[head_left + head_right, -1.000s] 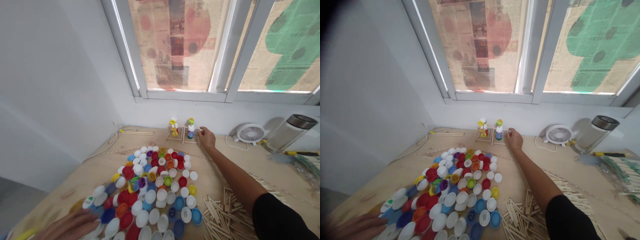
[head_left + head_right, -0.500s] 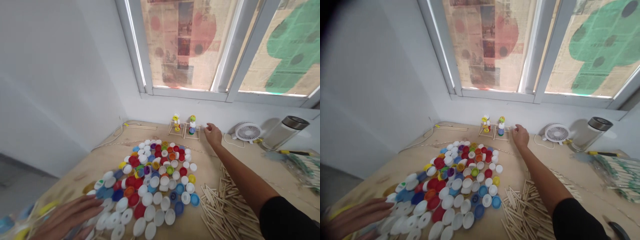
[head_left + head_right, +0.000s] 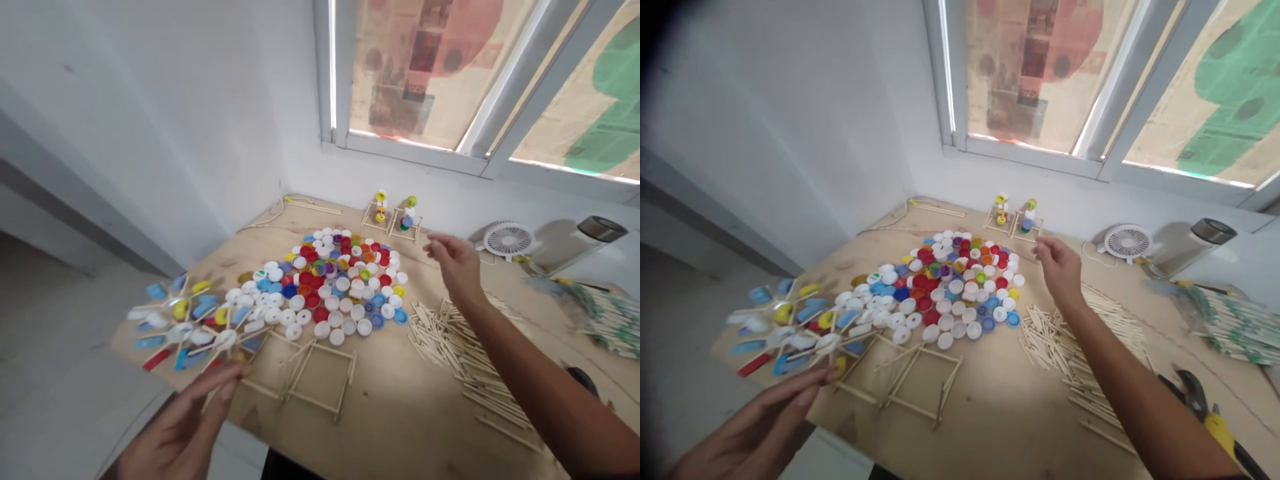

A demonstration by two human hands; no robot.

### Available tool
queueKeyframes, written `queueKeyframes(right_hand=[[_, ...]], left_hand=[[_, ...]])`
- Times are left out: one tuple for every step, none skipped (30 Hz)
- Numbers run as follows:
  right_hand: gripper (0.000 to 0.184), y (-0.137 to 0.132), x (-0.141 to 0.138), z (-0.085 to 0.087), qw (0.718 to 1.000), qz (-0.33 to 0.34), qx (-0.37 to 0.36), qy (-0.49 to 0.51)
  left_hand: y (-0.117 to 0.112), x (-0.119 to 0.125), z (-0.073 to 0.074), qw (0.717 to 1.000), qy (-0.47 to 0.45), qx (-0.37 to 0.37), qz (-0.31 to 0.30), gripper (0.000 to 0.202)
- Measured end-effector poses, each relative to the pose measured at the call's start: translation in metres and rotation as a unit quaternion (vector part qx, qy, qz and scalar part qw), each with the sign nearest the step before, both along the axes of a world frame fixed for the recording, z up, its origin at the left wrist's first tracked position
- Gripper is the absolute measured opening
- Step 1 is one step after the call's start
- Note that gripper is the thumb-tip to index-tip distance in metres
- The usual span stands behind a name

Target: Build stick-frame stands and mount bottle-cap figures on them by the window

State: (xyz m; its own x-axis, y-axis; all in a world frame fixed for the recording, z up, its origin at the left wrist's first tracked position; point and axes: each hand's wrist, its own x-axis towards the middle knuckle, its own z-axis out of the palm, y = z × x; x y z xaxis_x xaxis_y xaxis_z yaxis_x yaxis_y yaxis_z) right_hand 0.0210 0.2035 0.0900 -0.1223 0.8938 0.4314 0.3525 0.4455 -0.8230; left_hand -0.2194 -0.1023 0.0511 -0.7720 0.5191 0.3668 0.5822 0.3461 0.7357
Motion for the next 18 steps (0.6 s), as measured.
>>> queueKeyframes(right_hand=[[0.031,-0.020,0.000,-0.003,1.000,0.026,-0.014,0.002],[0.029,-0.039,0.000,-0.007,0.999,0.048,-0.026,0.002],[0.029,-0.058,0.001,-0.011,0.997,0.069,-0.038,-0.001],[0.029,-0.076,0.002,-0.015,0.994,0.090,-0.055,-0.002],[0.029,-0.092,0.005,-0.019,0.989,0.117,-0.087,0.003],[0.028,-0.106,0.007,-0.022,0.984,0.137,-0.116,-0.001],[0.028,-0.118,0.009,-0.025,0.979,0.151,-0.137,-0.005],[0.028,-0.130,0.011,-0.028,0.974,0.165,-0.154,-0.011],[0.028,-0.140,0.013,-0.030,0.969,0.180,-0.166,-0.021],[0.027,-0.148,0.014,-0.032,0.965,0.193,-0.175,-0.035],[0.027,-0.156,0.014,-0.034,0.961,0.203,-0.181,-0.049],[0.026,-0.164,0.014,-0.037,0.958,0.210,-0.185,-0.064],[0.025,-0.171,0.013,-0.040,0.956,0.213,-0.187,-0.077],[0.024,-0.177,0.012,-0.043,0.955,0.214,-0.187,-0.086],[0.024,-0.183,0.010,-0.047,0.955,0.214,-0.186,-0.092],[0.024,-0.188,0.008,-0.052,0.955,0.215,-0.182,-0.094],[0.025,-0.193,0.005,-0.056,0.955,0.216,-0.180,-0.096],[0.027,-0.196,0.002,-0.060,0.955,0.218,-0.177,-0.096]], left_hand=[[-0.006,0.004,-0.007,1.000,-0.024,-0.004,-0.014,0.040],[-0.012,0.008,-0.014,0.999,-0.044,-0.009,-0.027,0.037],[-0.016,0.012,-0.021,0.998,-0.059,-0.010,-0.036,0.035],[-0.019,0.016,-0.026,0.997,-0.066,-0.009,-0.042,0.033],[-0.021,0.018,-0.031,0.997,-0.061,-0.008,-0.042,0.031],[-0.023,0.021,-0.035,0.998,-0.051,-0.008,-0.047,0.029],[-0.023,0.023,-0.038,0.998,-0.036,-0.008,-0.054,0.027],[-0.023,0.025,-0.040,0.998,-0.019,-0.006,-0.063,0.025],[-0.022,0.027,-0.041,0.997,-0.004,-0.003,-0.076,0.024],[-0.021,0.029,-0.042,0.996,0.012,0.004,-0.087,0.022],[-0.020,0.031,-0.044,0.995,0.026,0.013,-0.097,0.021],[-0.019,0.033,-0.045,0.993,0.038,0.023,-0.106,0.020],[-0.018,0.035,-0.047,0.992,0.049,0.035,-0.111,0.018],[-0.018,0.038,-0.050,0.990,0.059,0.044,-0.117,0.017],[-0.018,0.041,-0.052,0.989,0.064,0.051,-0.125,0.016],[-0.018,0.044,-0.054,0.988,0.066,0.055,-0.132,0.015],[-0.018,0.047,-0.056,0.987,0.065,0.058,-0.139,0.014],[-0.019,0.049,-0.058,0.986,0.064,0.060,-0.145,0.014]])
